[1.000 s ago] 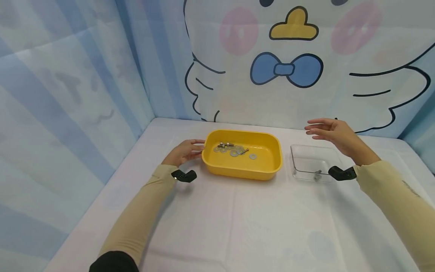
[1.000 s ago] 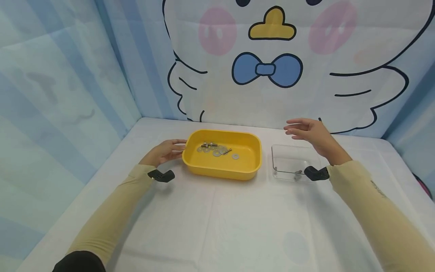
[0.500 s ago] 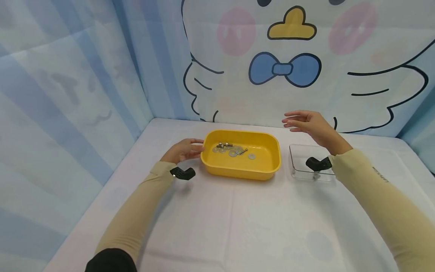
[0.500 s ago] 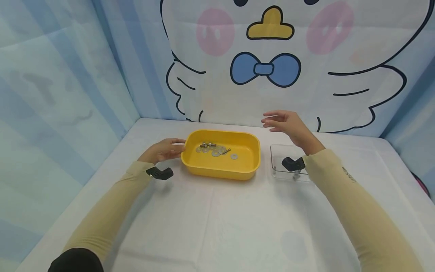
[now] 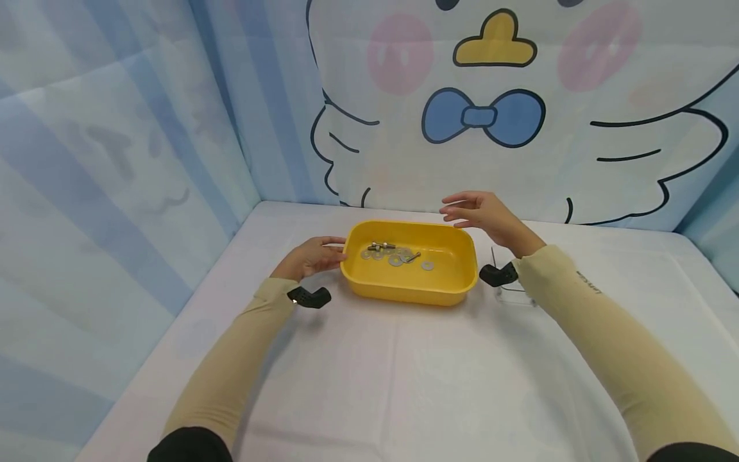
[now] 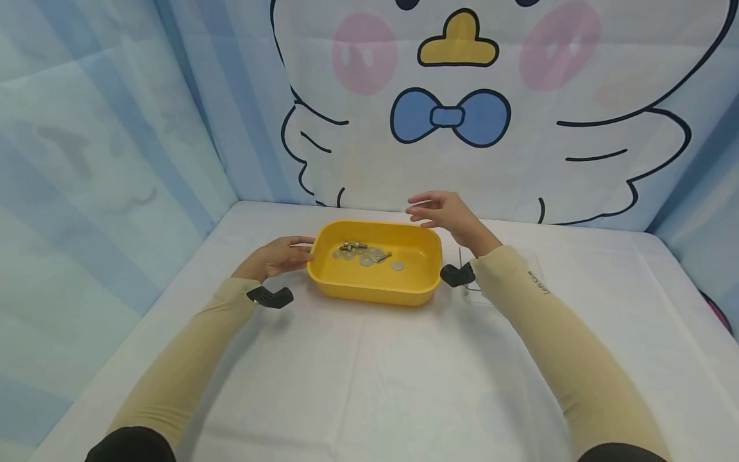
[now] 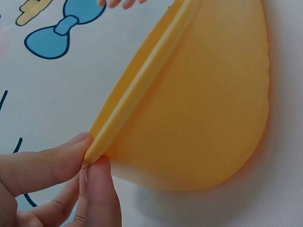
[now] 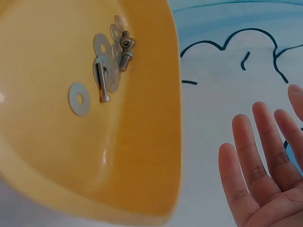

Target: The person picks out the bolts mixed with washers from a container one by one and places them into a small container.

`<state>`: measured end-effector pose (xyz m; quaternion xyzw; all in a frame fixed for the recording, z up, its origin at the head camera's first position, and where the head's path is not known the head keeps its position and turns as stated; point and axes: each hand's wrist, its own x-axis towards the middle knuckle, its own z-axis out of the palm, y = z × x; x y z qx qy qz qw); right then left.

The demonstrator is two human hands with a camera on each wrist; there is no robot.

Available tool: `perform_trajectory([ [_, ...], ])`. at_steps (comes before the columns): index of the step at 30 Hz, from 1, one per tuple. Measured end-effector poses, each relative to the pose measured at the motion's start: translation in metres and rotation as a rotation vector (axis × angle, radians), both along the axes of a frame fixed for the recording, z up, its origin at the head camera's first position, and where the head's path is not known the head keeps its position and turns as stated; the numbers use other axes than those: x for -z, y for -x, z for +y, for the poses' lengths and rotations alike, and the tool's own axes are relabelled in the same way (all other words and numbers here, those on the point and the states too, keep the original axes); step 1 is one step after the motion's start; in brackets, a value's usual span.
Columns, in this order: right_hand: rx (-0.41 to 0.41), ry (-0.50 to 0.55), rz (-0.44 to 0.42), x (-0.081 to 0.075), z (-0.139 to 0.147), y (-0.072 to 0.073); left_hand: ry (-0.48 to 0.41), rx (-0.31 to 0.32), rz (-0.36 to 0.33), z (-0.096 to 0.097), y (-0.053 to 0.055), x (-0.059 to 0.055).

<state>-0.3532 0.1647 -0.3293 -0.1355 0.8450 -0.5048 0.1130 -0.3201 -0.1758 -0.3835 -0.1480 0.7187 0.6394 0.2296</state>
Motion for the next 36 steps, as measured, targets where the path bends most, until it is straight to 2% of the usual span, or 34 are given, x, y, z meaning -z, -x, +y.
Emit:
perform_trajectory([
  [12,-0.093,0.028,-0.094,0.014,-0.041,0.004,-0.002,-0.005,0.046,0.0,-0.002,0.003],
  [17,-0.097,0.011,-0.126,0.019,-0.051,0.007,-0.001,0.008,0.062,0.0,-0.003,0.005],
  [21,-0.109,-0.023,-0.151,0.024,-0.055,0.011,-0.024,0.014,0.072,-0.001,-0.003,0.007],
  [29,-0.192,-0.115,-0.169,0.034,-0.054,0.017,-0.064,0.009,0.082,-0.003,-0.003,0.011],
  [36,-0.198,-0.141,-0.16,0.043,-0.053,0.02,-0.066,0.017,0.091,-0.004,-0.006,0.011],
])
